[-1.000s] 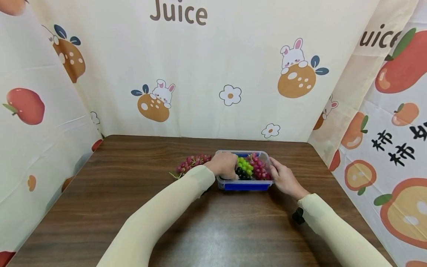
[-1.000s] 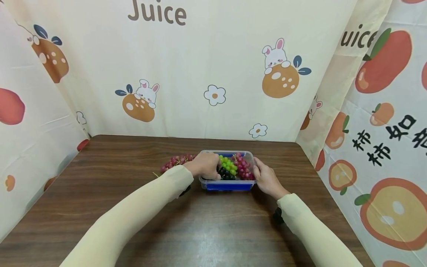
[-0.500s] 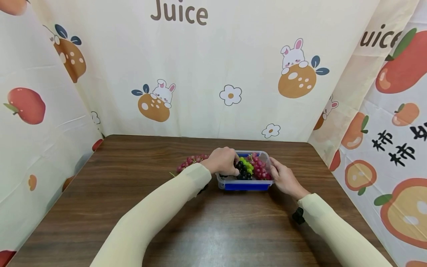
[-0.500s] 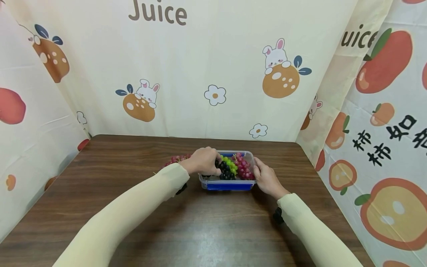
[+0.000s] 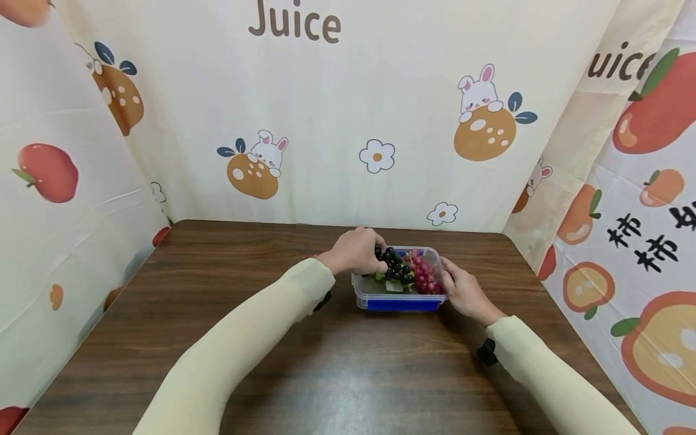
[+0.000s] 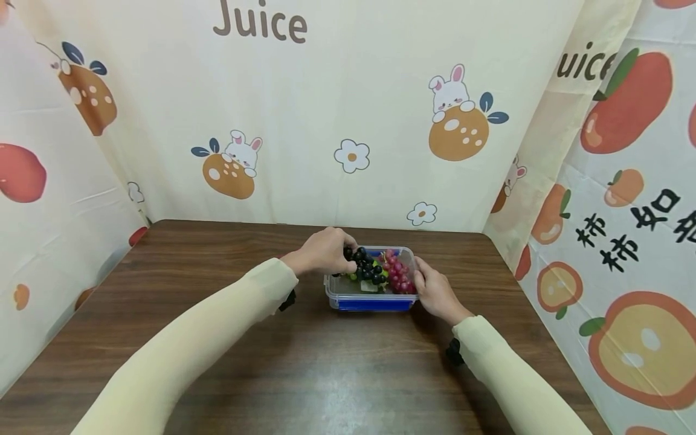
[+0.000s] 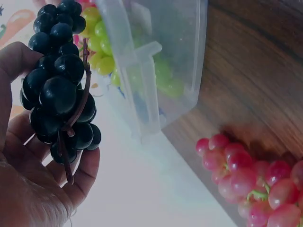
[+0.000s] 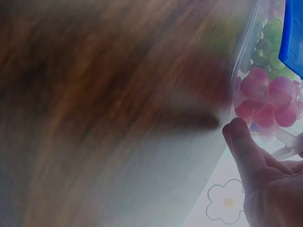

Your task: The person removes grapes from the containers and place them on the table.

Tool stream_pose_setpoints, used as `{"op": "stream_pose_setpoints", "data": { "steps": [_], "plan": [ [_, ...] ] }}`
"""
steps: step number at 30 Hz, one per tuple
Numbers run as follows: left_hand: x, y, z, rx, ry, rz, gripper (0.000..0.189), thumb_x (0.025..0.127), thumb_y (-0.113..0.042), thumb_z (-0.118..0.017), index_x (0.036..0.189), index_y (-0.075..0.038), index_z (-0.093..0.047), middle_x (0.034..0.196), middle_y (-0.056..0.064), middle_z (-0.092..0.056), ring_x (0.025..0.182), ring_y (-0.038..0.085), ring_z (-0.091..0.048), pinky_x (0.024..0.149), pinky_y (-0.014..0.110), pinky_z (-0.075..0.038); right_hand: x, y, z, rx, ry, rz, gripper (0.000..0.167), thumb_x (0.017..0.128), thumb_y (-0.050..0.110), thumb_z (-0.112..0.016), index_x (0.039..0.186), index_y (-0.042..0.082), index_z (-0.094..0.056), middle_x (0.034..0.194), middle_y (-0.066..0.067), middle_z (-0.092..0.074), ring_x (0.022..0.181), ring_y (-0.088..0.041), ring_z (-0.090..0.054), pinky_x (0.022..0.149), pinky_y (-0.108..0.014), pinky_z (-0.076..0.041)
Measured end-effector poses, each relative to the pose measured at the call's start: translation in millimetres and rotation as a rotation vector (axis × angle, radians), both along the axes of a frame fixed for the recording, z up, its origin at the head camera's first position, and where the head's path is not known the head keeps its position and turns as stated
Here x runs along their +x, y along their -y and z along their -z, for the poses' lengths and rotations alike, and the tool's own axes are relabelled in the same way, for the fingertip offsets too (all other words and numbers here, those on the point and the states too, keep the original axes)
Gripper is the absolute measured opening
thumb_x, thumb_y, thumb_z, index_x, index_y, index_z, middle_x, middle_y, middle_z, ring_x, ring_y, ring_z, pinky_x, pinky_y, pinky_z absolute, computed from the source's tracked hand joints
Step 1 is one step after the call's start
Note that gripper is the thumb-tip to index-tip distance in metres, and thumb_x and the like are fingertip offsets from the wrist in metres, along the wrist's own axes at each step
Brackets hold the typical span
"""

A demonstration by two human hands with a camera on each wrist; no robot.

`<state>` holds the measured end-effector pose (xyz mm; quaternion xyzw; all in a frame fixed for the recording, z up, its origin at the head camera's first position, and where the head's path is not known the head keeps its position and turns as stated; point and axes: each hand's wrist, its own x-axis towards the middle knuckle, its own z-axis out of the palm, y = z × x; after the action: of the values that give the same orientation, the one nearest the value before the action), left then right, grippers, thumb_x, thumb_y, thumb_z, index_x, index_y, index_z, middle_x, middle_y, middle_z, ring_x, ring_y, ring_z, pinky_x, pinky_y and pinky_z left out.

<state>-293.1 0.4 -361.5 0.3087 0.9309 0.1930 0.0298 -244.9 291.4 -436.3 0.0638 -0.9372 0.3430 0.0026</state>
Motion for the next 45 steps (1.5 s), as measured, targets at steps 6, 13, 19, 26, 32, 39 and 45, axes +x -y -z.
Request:
{"op": "stream_pose_setpoints", "data": {
  "steps": [6, 13, 19, 26, 32, 39, 45],
  "plan": [
    [0.0, 9.1, -6.4, 0.078, 0.0, -0.034, 0.017, 0.087, -0.029, -0.074, 0.102, -0.021, -0.073, 0.107, -0.006, -0.069, 0.073, 0.014, -0.059, 0.068, 0.031, -0.047, -0.5, -0.8, 0.8, 0.019, -0.025, -0.015, 0.051, 0.111, 0.017, -0.04, 0.158, -0.001, -0.032, 0.079, -0.011, -0.048, 0.057, -0.017, -0.043, 0.05, -0.03, -0.04],
    [-1.0, 15.2, -13.4, 0.099, -0.034, -0.075, 0.024, 0.085, -0.033, -0.075, 0.106, -0.02, -0.075, 0.101, -0.007, -0.072, 0.076, 0.013, -0.061, 0.066, 0.03, -0.05, -0.2, -1.0, 0.7, 0.02, -0.028, -0.02, 0.051, 0.111, 0.015, -0.04, 0.157, -0.003, -0.032, 0.084, -0.012, -0.052, 0.058, -0.018, -0.042, 0.051, -0.03, -0.04],
    [0.8, 24.2, -22.4, 0.151, -0.049, -0.11, 0.012, 0.085, -0.029, -0.073, 0.091, -0.019, -0.071, 0.084, -0.005, -0.066, 0.064, 0.014, -0.051, 0.057, 0.028, -0.04, 0.3, -1.1, -0.4, 0.013, -0.025, -0.014, 0.051, 0.111, 0.015, -0.04, 0.158, -0.002, -0.032, 0.084, -0.013, -0.052, 0.057, -0.018, -0.043, 0.049, -0.029, -0.04],
    [2.7, 34.9, -27.5, 0.211, -0.051, -0.173, 0.008, 0.084, -0.026, -0.074, 0.088, -0.019, -0.072, 0.083, -0.003, -0.066, 0.064, 0.014, -0.053, 0.05, 0.027, -0.036, -0.1, -1.3, 0.0, 0.002, -0.015, -0.013, 0.051, 0.111, 0.015, -0.04, 0.158, -0.002, -0.031, 0.085, -0.014, -0.052, 0.057, -0.018, -0.043, 0.049, -0.029, -0.041],
    [5.2, 44.4, -28.2, 0.214, -0.045, -0.235, 0.026, 0.084, -0.028, -0.074, 0.107, -0.017, -0.076, 0.107, -0.001, -0.071, 0.074, 0.018, -0.059, 0.053, 0.03, -0.043, -0.1, -1.0, 0.6, -0.027, 0.01, -0.005, 0.052, 0.111, 0.018, -0.04, 0.159, 0.001, -0.031, 0.087, -0.013, -0.054, 0.06, -0.018, -0.046, 0.048, -0.029, -0.041],
    [3.6, 56.2, -27.0, 0.232, -0.045, -0.298, 0.038, 0.083, -0.03, -0.074, 0.118, -0.015, -0.076, 0.119, 0.003, -0.072, 0.062, 0.016, -0.059, 0.048, 0.028, -0.039, 0.3, -0.7, -0.4, -0.03, 0.011, -0.006, 0.052, 0.111, 0.018, -0.04, 0.159, 0.0, -0.03, 0.088, -0.013, -0.054, 0.064, -0.019, -0.047, 0.049, -0.029, -0.04],
    [2.4, 68.0, -25.7, 0.271, -0.055, -0.347, 0.038, 0.081, -0.029, -0.073, 0.116, -0.015, -0.076, 0.121, 0.005, -0.072, 0.064, 0.017, -0.059, 0.049, 0.03, -0.041, -0.3, -1.2, -0.7, -0.02, -0.005, -0.015, 0.052, 0.111, 0.017, -0.04, 0.159, -0.002, -0.031, 0.09, -0.014, -0.055, 0.066, -0.02, -0.048, 0.051, -0.03, -0.04]
  ]
}}
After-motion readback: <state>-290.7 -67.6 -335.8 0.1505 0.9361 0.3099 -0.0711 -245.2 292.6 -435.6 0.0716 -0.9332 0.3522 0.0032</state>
